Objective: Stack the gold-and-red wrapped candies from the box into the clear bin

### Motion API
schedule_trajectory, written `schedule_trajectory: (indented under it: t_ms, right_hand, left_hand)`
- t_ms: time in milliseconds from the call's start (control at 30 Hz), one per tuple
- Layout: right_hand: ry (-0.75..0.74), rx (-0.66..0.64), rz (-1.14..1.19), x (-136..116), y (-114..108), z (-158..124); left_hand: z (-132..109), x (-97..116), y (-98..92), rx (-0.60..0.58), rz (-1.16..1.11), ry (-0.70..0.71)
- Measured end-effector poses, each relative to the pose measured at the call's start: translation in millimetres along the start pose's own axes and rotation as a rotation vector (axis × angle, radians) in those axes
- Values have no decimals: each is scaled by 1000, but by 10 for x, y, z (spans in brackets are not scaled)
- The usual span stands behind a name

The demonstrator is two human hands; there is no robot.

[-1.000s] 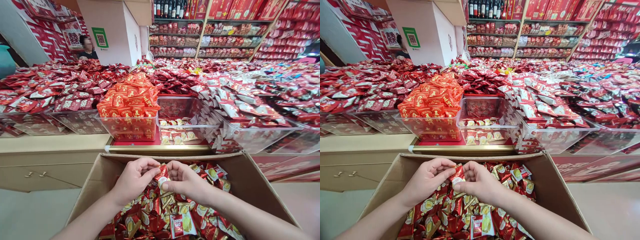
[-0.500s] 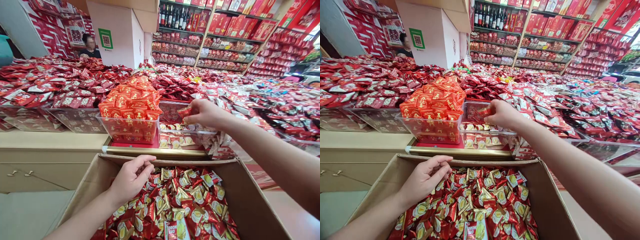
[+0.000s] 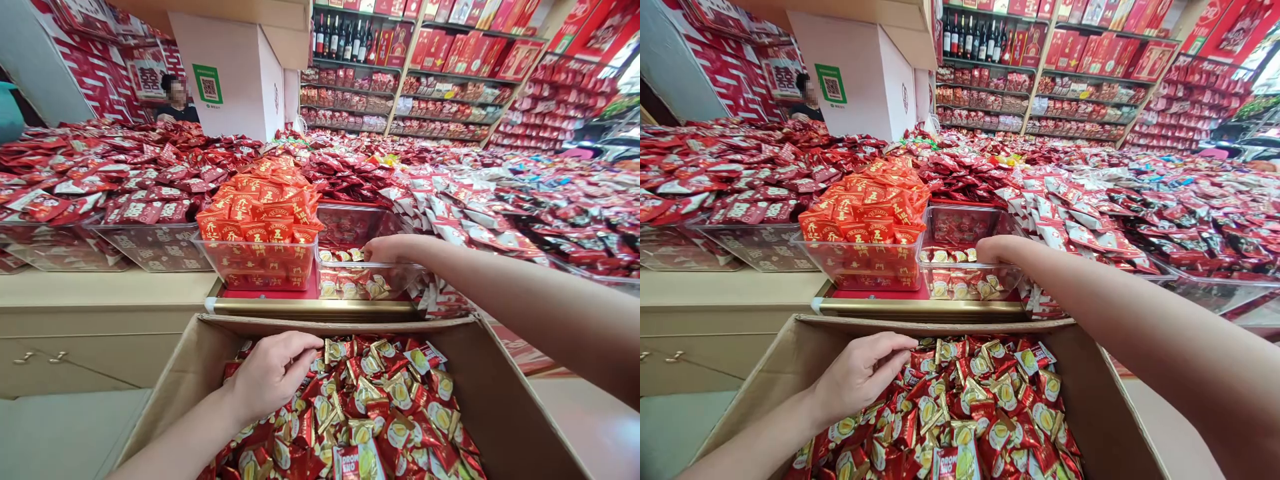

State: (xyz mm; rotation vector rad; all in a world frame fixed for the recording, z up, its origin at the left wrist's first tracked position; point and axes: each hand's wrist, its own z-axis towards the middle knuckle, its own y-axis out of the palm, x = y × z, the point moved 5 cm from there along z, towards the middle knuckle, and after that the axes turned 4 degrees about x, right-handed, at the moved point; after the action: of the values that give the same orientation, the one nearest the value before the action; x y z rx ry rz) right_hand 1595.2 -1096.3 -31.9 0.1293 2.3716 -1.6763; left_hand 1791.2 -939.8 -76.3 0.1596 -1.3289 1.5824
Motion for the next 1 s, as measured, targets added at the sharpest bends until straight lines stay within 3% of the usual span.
schedule_trajectory:
  t_ms: [133,500,833,933,1000]
  right_hand:
    - [61,-196,-48,5,158,25]
    - [192,-409,-12,50,351,220]
    - [264,-355,-39,95,364,209]
    - [239,-235,-114,36,266,207]
    - [191,-68,-175,-36,87,189]
  left_hand:
    - [0,-15,24,-40,1,-11]
    - [-23,-56,92,-103,28,6]
    - [-31,-74,124,-194,62,-61]
    - [-34,-124,185,-313,135,-145]
    - [-75,-190,233,-402,189,-205]
